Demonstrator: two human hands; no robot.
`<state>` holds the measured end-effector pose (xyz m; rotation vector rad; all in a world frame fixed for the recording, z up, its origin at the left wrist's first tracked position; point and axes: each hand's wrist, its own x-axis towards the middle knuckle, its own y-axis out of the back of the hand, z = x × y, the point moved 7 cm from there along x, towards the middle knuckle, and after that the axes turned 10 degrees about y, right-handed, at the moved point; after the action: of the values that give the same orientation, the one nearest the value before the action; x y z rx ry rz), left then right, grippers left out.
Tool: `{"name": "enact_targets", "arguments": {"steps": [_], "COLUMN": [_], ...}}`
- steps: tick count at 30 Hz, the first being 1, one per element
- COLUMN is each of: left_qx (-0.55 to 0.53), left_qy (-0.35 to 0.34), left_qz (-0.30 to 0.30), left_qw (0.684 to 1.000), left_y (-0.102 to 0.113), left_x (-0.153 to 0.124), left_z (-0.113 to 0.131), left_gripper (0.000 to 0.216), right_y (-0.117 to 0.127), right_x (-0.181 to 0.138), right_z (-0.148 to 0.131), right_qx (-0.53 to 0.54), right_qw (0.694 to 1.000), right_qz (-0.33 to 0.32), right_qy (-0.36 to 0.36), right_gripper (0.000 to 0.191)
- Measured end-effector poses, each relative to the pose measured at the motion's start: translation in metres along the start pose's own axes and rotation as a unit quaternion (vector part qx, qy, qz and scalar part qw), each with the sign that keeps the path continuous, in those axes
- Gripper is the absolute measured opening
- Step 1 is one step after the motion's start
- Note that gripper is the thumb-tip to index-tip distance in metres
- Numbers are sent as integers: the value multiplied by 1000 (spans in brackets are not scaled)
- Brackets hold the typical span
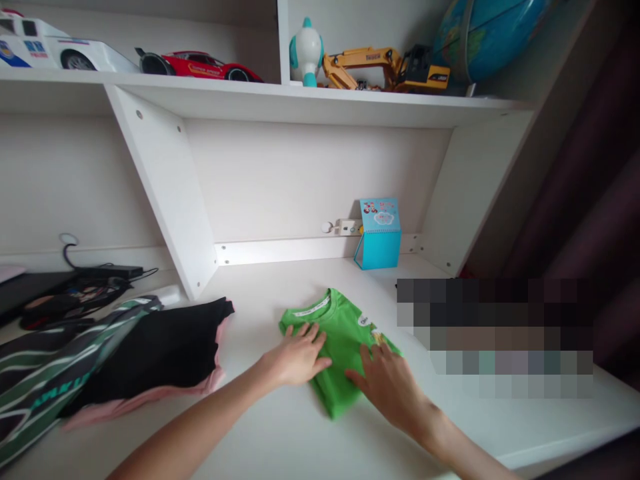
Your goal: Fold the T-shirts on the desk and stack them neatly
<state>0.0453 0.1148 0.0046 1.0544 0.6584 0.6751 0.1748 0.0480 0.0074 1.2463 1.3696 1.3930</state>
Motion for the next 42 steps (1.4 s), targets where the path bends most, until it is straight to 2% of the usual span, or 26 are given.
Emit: {"name": "enact_targets", "arguments": {"steps": [2, 4, 7, 9, 13, 16, 18, 20, 23, 25, 28, 31, 34, 38, 40, 42], "left_qx": [6, 15, 18, 7, -6, 3, 13, 12, -30, -63, -82, -102, -120, -127, -112, -80], "left_qy": [58, 103, 126, 139, 171, 171, 177, 182, 169, 172, 201, 228, 214, 183, 202, 248], "left_qz": [31, 69, 108, 112, 117, 125, 164, 207, 218, 217, 217, 203, 206, 270, 294, 280], "left_qw": [998, 992, 986, 984, 978, 977, 970, 961, 961, 959, 952, 947, 947, 937, 928, 924], "left_y": [9, 16, 15, 7, -3, 3, 15, 28, 35, 36, 35, 32, 32, 42, 47, 47], "left_x": [9, 19, 30, 34, 38, 36, 30, 22, 16, 16, 24, 34, 37, 25, 18, 13], "left_z": [-24, -45, -63, -68, -74, -78, -84, -92, -103, -110, -119, -126, -123, -110, -107, -108], "left_gripper": [68, 74, 80, 81, 81, 73, 61, 45, 25, 23, 28, 29, 23, 18, 19, 19], "right_y": [7, 11, 6, -7, -33, -33, -26, -18, -16, -20, -25, -27, -25, -17, -12, -9], "right_x": [-11, -9, 20, 47, 81, 83, 78, 71, 62, 62, 69, 79, 83, 81, 81, 81], "right_z": [-16, -18, -1, 10, 13, 14, 24, 40, 60, 67, 72, 73, 70, 62, 57, 53], "right_qx": [67, 103, 92, 95, 115, 120, 123, 125, 133, 139, 147, 146, 141, 129, 120, 111], "right_qw": [994, 983, 985, 988, 982, 980, 986, 991, 989, 987, 982, 980, 979, 981, 983, 984], "right_qz": [5, 21, 51, 28, -61, -68, -32, 19, 47, 41, 38, 41, 46, 64, 75, 78], "right_qy": [91, 150, 137, 120, 139, 146, 113, 46, -38, -69, -111, -132, -137, -127, -118, -112], "right_gripper": [38, 41, 62, 70, 75, 73, 69, 59, 34, 27, 25, 23, 17, 12, 14, 15]}}
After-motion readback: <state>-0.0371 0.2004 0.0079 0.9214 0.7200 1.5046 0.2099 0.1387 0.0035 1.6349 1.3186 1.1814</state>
